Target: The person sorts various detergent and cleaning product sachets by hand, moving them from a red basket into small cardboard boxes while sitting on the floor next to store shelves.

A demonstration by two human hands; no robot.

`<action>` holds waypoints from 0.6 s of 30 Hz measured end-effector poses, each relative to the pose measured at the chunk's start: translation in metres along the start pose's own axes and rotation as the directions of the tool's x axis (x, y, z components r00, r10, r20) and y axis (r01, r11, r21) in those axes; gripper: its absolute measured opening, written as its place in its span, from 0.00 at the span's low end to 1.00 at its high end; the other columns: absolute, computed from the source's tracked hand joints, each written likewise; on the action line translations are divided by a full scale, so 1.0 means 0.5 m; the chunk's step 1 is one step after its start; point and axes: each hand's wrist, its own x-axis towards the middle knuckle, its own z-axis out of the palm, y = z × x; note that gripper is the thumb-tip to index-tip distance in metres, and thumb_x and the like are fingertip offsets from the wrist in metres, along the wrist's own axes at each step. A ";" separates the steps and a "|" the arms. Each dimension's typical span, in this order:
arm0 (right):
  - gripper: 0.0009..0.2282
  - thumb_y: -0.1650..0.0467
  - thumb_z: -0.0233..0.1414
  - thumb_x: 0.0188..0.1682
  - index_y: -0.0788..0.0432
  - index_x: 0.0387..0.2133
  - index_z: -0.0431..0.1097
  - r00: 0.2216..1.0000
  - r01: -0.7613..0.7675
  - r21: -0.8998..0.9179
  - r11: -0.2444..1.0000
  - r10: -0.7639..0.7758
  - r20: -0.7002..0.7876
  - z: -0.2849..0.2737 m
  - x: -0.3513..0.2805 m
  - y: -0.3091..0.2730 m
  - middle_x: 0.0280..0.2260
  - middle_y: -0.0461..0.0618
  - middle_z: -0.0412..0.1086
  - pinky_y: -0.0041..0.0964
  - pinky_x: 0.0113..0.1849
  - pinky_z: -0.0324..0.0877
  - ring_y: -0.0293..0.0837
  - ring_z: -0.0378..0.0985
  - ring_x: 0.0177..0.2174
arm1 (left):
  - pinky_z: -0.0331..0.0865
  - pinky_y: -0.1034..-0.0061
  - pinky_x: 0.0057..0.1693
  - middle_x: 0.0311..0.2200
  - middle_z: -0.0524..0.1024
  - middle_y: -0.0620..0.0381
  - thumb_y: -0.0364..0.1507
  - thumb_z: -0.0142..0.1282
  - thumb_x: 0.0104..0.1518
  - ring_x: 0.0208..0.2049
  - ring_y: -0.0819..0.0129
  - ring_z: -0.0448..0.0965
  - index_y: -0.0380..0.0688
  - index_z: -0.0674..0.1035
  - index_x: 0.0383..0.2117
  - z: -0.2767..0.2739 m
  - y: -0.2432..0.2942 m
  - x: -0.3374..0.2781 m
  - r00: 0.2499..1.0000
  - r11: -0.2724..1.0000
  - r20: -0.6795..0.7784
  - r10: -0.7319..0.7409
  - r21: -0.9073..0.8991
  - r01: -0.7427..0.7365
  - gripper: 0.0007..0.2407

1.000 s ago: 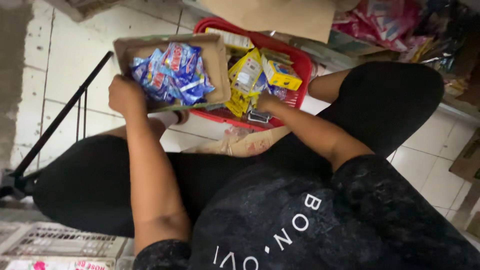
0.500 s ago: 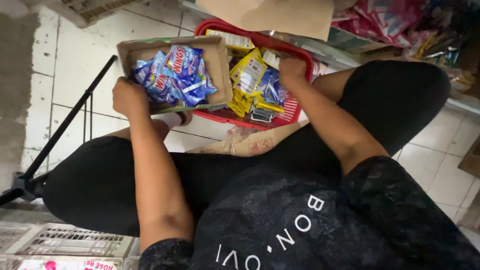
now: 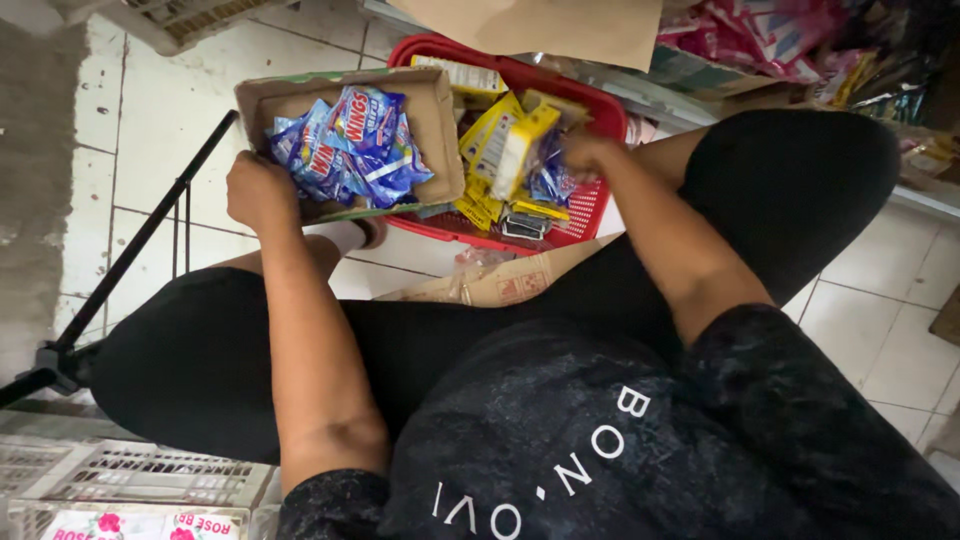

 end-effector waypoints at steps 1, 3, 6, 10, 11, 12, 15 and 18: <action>0.13 0.71 0.56 0.42 0.63 0.40 0.78 0.993 -0.030 -0.218 0.976 0.005 -0.114 0.011 0.006 0.017 0.37 0.60 0.79 0.50 0.34 0.79 0.53 0.83 0.33 | 0.73 0.50 0.40 0.33 0.82 0.42 0.33 0.49 0.62 0.35 0.42 0.82 0.43 0.82 0.32 0.002 0.002 0.000 1.000 1.000 -0.005 0.008 0.005 -0.008 0.10; 0.17 0.70 0.59 0.40 0.62 0.45 0.78 0.956 -0.009 -0.340 0.940 -0.092 -0.279 0.048 0.020 0.018 0.43 0.63 0.78 0.51 0.41 0.78 0.56 0.82 0.40 | 0.73 0.50 0.40 0.33 0.82 0.43 0.33 0.49 0.62 0.35 0.42 0.82 0.43 0.83 0.33 0.004 0.002 0.001 1.000 1.000 -0.020 0.022 0.019 -0.021 0.10; 0.35 0.60 0.63 0.38 0.59 0.60 0.61 0.873 0.105 -0.128 0.986 -0.153 -0.464 0.103 0.024 -0.006 0.55 0.68 0.67 0.53 0.52 0.71 0.63 0.73 0.53 | 0.73 0.49 0.39 0.32 0.82 0.43 0.34 0.49 0.61 0.35 0.42 0.82 0.43 0.82 0.32 0.003 0.006 0.007 1.000 1.000 0.006 -0.011 0.029 0.011 0.11; 0.63 0.50 0.72 0.29 0.56 0.70 0.30 0.870 0.003 -0.059 0.998 -0.031 -0.493 0.144 0.036 -0.053 0.64 0.81 0.38 0.54 0.59 0.56 0.73 0.49 0.63 | 0.73 0.49 0.41 0.33 0.82 0.43 0.34 0.49 0.62 0.36 0.42 0.82 0.44 0.82 0.33 0.002 0.003 0.001 1.000 0.999 0.009 -0.015 0.050 0.014 0.10; 0.65 0.47 0.72 0.30 0.54 0.70 0.27 0.891 -0.009 -0.073 0.997 -0.025 -0.452 0.147 0.041 -0.060 0.65 0.84 0.32 0.54 0.61 0.54 0.76 0.44 0.65 | 0.73 0.50 0.41 0.33 0.82 0.43 0.32 0.49 0.61 0.36 0.42 0.82 0.43 0.82 0.33 0.001 0.001 -0.002 1.000 0.998 0.008 0.001 0.059 -0.001 0.10; 0.64 0.47 0.71 0.29 0.51 0.71 0.27 0.901 -0.026 -0.001 1.000 0.023 -0.434 0.146 0.043 -0.064 0.66 0.82 0.31 0.54 0.60 0.57 0.74 0.48 0.64 | 0.74 0.50 0.41 0.34 0.82 0.42 0.31 0.49 0.61 0.37 0.42 0.82 0.43 0.82 0.34 -0.004 0.002 -0.002 1.000 0.998 0.006 0.018 0.067 -0.018 0.09; 0.62 0.50 0.68 0.28 0.47 0.72 0.29 0.898 -0.041 0.142 0.989 0.099 -0.429 0.141 0.047 -0.069 0.69 0.79 0.28 0.54 0.58 0.62 0.72 0.54 0.63 | 0.72 0.49 0.41 0.33 0.82 0.42 0.34 0.50 0.61 0.36 0.41 0.81 0.43 0.82 0.33 -0.015 0.010 -0.005 0.999 0.999 0.046 -0.001 0.050 -0.001 0.10; 0.54 0.52 0.66 0.34 0.49 0.71 0.36 0.846 0.008 0.116 0.993 0.055 -0.530 0.146 0.050 -0.075 0.67 0.81 0.32 0.54 0.57 0.63 0.74 0.56 0.60 | 0.73 0.50 0.41 0.33 0.81 0.42 0.33 0.50 0.60 0.36 0.42 0.82 0.43 0.82 0.34 -0.010 0.007 0.001 0.997 0.997 0.069 -0.031 0.078 0.026 0.09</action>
